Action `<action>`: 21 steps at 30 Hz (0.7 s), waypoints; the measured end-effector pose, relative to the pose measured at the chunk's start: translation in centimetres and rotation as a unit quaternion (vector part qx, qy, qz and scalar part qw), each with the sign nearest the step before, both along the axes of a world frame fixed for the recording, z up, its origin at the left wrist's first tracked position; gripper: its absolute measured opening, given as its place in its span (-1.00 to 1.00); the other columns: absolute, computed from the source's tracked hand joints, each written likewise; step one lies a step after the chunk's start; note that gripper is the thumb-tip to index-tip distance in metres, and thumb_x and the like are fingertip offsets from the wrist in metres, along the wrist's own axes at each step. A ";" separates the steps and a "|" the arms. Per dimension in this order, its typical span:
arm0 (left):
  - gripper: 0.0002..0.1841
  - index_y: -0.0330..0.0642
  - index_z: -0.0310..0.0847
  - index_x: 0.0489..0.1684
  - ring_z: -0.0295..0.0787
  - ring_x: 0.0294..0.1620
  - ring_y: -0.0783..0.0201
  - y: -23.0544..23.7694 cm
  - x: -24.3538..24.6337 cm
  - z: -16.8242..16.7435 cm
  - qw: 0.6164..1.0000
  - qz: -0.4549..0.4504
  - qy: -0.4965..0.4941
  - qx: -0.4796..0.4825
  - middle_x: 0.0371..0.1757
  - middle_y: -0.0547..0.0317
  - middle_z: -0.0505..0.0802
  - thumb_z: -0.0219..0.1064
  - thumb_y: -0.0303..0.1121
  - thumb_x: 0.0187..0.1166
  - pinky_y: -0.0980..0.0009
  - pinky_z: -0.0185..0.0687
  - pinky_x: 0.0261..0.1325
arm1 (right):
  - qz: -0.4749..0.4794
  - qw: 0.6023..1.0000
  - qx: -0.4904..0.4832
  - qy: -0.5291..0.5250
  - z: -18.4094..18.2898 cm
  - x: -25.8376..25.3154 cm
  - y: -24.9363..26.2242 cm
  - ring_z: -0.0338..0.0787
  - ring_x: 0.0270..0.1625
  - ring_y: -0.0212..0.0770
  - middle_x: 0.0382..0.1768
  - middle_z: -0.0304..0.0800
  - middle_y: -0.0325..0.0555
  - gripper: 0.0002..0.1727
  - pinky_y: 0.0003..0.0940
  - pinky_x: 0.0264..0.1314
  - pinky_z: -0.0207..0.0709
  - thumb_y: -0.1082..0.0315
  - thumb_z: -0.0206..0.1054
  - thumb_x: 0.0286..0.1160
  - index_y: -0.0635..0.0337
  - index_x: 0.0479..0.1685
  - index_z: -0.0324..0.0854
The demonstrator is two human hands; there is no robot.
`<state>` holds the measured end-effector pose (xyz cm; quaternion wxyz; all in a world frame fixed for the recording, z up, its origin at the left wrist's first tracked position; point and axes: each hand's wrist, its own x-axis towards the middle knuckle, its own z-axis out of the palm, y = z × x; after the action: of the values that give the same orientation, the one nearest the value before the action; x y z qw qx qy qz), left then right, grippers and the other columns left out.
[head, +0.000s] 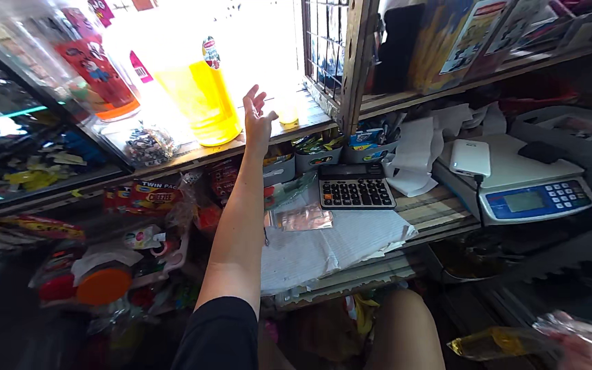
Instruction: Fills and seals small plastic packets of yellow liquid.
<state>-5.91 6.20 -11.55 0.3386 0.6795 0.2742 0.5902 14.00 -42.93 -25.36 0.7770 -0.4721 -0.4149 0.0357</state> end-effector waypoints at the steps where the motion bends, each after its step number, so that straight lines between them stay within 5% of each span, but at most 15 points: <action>1: -0.20 -0.36 0.09 0.75 0.49 0.59 0.07 -1.1 -0.1 -0.2 1.000 0.010 -0.007 0.004 0.63 -0.24 0.51 0.26 -0.64 0.34 0.24 0.50 0.48 | 0.017 1.000 -0.004 -0.004 0.4 -0.3 0.2 0.84 0.11 -0.42 -0.10 0.90 -0.51 -0.84 -0.30 0.51 0.57 0.38 0.36 0.63 -0.14 -0.06 0.80; 5: -0.43 -0.46 0.31 0.59 0.61 0.45 -0.01 -10.0 -0.4 -1.2 0.995 -0.001 0.084 0.056 0.46 -0.29 0.64 0.20 -0.61 0.51 0.10 0.59 0.39 | 0.054 0.997 -0.032 -0.040 1.6 -1.7 1.1 0.81 0.11 -0.49 -0.08 0.89 -0.62 -0.84 -0.30 0.57 0.49 0.28 0.40 0.61 -0.28 -0.04 0.83; 8: -0.66 -0.43 0.57 0.31 0.73 0.28 0.18 -19.4 -0.8 -2.6 0.960 -0.199 0.166 0.105 0.25 -0.11 0.77 0.22 -0.53 0.60 0.21 0.67 0.35 | 0.085 0.993 -0.049 -0.058 2.4 -3.0 2.7 0.82 0.05 -0.49 -0.11 0.88 -0.60 -0.88 -0.36 0.46 0.57 0.19 0.38 0.63 -0.30 -0.05 0.82; 11: -0.70 -0.34 0.72 0.19 0.68 0.32 0.24 -25.9 -1.5 -2.7 0.902 -0.357 0.192 0.150 0.19 0.03 0.79 0.38 -0.35 0.63 0.24 0.64 0.42 | 0.134 0.989 -0.041 -0.044 3.7 -4.4 4.9 0.86 -0.02 -0.42 -0.14 0.91 -0.45 -0.88 -0.46 0.22 0.72 0.16 0.38 0.64 -0.16 -0.06 0.82; 13: -0.69 -0.31 0.77 0.12 0.65 0.32 0.23 -27.8 -1.9 -2.0 0.885 -0.369 0.214 0.188 0.18 0.06 0.80 0.41 -0.25 0.62 0.24 0.60 0.41 | 0.170 0.984 -0.036 -0.043 4.9 -5.2 6.4 0.87 -0.03 -0.40 -0.15 0.92 -0.38 -0.89 -0.46 0.17 0.75 0.22 0.38 0.64 -0.07 -0.08 0.81; 17: -0.89 -0.24 0.80 -0.19 0.69 0.19 0.23 -27.7 -2.9 0.1 0.896 -0.272 0.243 0.252 0.03 0.10 0.80 0.42 -0.39 0.58 0.27 0.63 0.30 | 0.207 0.977 -0.047 -0.029 7.2 -6.1 9.6 0.85 -0.03 -0.39 -0.19 0.90 -0.36 -0.93 -0.42 0.18 0.72 0.30 0.40 0.57 -0.05 -0.16 0.81; 21: -0.73 -0.35 0.69 0.18 0.72 0.23 0.22 -25.0 -3.6 2.0 0.894 -0.266 0.264 0.247 0.14 0.00 0.79 0.38 -0.41 0.62 0.29 0.65 0.35 | 0.241 0.969 -0.058 -0.023 9.3 -6.1 12.4 0.85 -0.01 -0.39 -0.16 0.91 -0.33 -0.90 -0.41 0.18 0.71 0.38 0.35 0.60 -0.01 -0.12 0.77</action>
<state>-9.54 -18.77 -9.59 0.2194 0.9196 0.0074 0.3259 7.91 -30.53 -16.04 0.7070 -0.4034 -0.5312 0.2352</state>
